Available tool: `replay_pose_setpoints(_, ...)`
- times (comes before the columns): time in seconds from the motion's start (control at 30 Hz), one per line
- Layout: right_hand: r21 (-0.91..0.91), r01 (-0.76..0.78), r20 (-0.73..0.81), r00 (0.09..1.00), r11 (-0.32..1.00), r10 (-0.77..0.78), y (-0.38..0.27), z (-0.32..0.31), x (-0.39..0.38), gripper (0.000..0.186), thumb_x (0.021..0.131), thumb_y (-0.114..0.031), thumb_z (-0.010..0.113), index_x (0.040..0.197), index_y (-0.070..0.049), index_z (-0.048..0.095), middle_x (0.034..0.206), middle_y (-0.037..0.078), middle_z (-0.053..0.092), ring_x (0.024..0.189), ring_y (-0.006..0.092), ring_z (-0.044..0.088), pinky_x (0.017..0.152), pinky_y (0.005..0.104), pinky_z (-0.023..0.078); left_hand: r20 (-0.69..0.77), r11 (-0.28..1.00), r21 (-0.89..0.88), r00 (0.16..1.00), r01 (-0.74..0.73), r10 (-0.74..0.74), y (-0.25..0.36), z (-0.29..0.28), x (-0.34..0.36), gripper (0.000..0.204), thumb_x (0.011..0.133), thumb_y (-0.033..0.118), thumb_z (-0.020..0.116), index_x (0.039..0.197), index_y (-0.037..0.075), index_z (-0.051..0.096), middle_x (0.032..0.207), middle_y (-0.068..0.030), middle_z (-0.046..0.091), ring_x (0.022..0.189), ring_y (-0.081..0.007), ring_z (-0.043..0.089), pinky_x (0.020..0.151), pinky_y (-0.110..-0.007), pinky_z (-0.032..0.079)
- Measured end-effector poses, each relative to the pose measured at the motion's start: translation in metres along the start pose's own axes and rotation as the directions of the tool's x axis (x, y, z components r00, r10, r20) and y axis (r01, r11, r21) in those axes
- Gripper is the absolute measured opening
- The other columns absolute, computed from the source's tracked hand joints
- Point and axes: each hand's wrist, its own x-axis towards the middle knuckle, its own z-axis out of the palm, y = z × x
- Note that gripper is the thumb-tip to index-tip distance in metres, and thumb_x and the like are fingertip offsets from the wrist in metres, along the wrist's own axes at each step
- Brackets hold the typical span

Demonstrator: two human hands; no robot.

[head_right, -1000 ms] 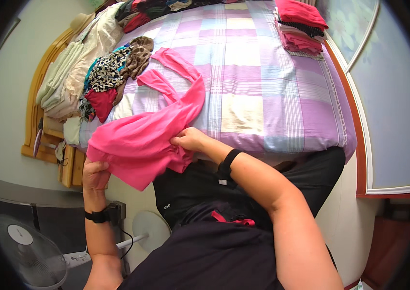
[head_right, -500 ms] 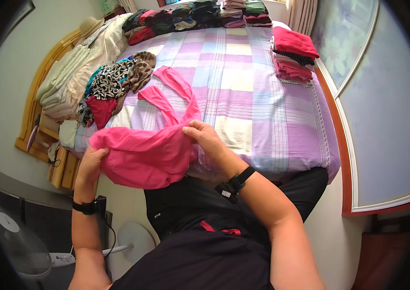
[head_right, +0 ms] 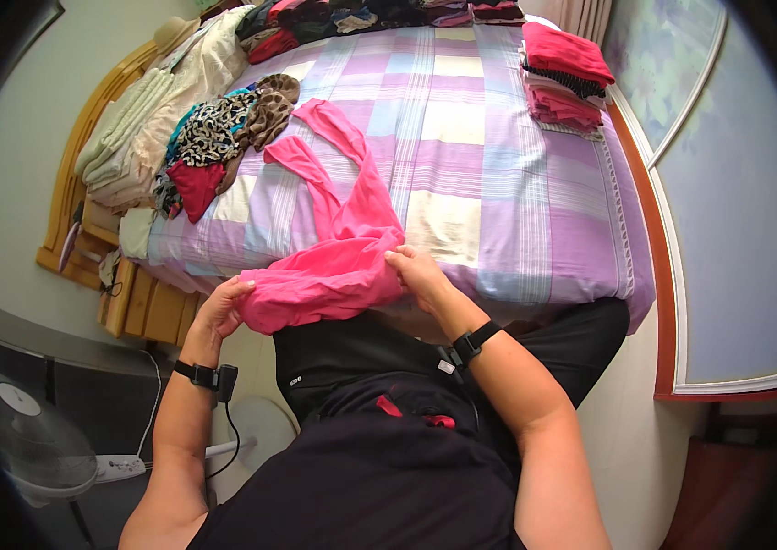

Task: Folding various items of clothing on a bed.

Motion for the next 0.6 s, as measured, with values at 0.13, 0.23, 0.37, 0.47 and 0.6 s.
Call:
replay_pose_setpoints(0.13, -0.363, 0.155, -0.033, 0.983, 0.919, -0.179, 0.011, 0.004, -0.006, 0.044, 0.092, -0.017, 0.071, 0.131, 0.001, 0.057, 0.105, 0.008, 0.071, 0.088, 0.0168, 0.068, 0.076, 0.0314, 0.055, -0.148, 0.997, 0.074, 0.989, -0.012, 0.023, 0.006, 0.005, -0.005, 0.047, 0.093, 0.01, 0.071, 0.134, -0.004, 0.053, 0.117, -0.0142, 0.07, 0.104, -0.0214, 0.07, 0.091, -0.035, 0.058)
replay_pose_setpoints(0.23, -0.335, 0.227, 0.079, 0.974, 0.914, -0.212, 0.009, 0.007, -0.016, 0.059, 0.088, -0.009, 0.071, 0.139, 0.007, 0.048, 0.115, 0.016, 0.072, 0.101, 0.0229, 0.071, 0.088, 0.0333, 0.056, -0.172, 0.981, 0.152, 0.974, -0.119, 0.145, 0.011, 0.018, -0.011, 0.059, 0.091, 0.007, 0.072, 0.142, -0.004, 0.045, 0.114, -0.0147, 0.069, 0.101, -0.0208, 0.07, 0.087, -0.033, 0.059)
replay_pose_setpoints(0.37, -0.379, 0.289, 0.094, 0.957, 0.879, -0.274, 0.023, -0.009, -0.006, 0.071, 0.083, -0.008, 0.073, 0.146, 0.005, 0.042, 0.107, 0.015, 0.073, 0.095, 0.0187, 0.071, 0.083, 0.0323, 0.056, -0.157, 0.94, 0.277, 0.956, -0.2, 0.249, 0.017, 0.032, -0.018, 0.065, 0.089, 0.003, 0.073, 0.147, -0.001, 0.043, 0.111, -0.0124, 0.07, 0.098, -0.0175, 0.069, 0.084, -0.03, 0.057)
replay_pose_setpoints(0.47, -0.57, 0.234, -0.018, 0.955, 0.788, -0.297, 0.003, 0.001, -0.014, 0.076, 0.084, -0.009, 0.072, 0.15, 0.004, 0.038, 0.106, 0.014, 0.073, 0.091, 0.0174, 0.07, 0.08, 0.0323, 0.056, -0.111, 0.936, 0.306, 0.969, -0.176, 0.219, 0.024, 0.021, -0.018, 0.056, 0.087, 0.001, 0.075, 0.139, -0.001, 0.054, 0.109, -0.0096, 0.07, 0.096, -0.0151, 0.068, 0.084, -0.028, 0.056)
replay_pose_setpoints(0.6, -0.554, 0.384, 0.055, 0.902, 0.739, -0.427, -0.039, -0.005, -0.016, 0.065, 0.094, -0.002, 0.064, 0.153, 0.004, 0.036, 0.105, 0.009, 0.072, 0.086, 0.0133, 0.067, 0.08, 0.0289, 0.056, 0.009, 0.855, 0.48, 0.976, -0.197, 0.22, 0.062, 0.038, -0.019, 0.046, 0.082, -0.002, 0.078, 0.127, -0.003, 0.066, 0.108, -0.006, 0.071, 0.093, -0.0136, 0.067, 0.087, -0.027, 0.054)
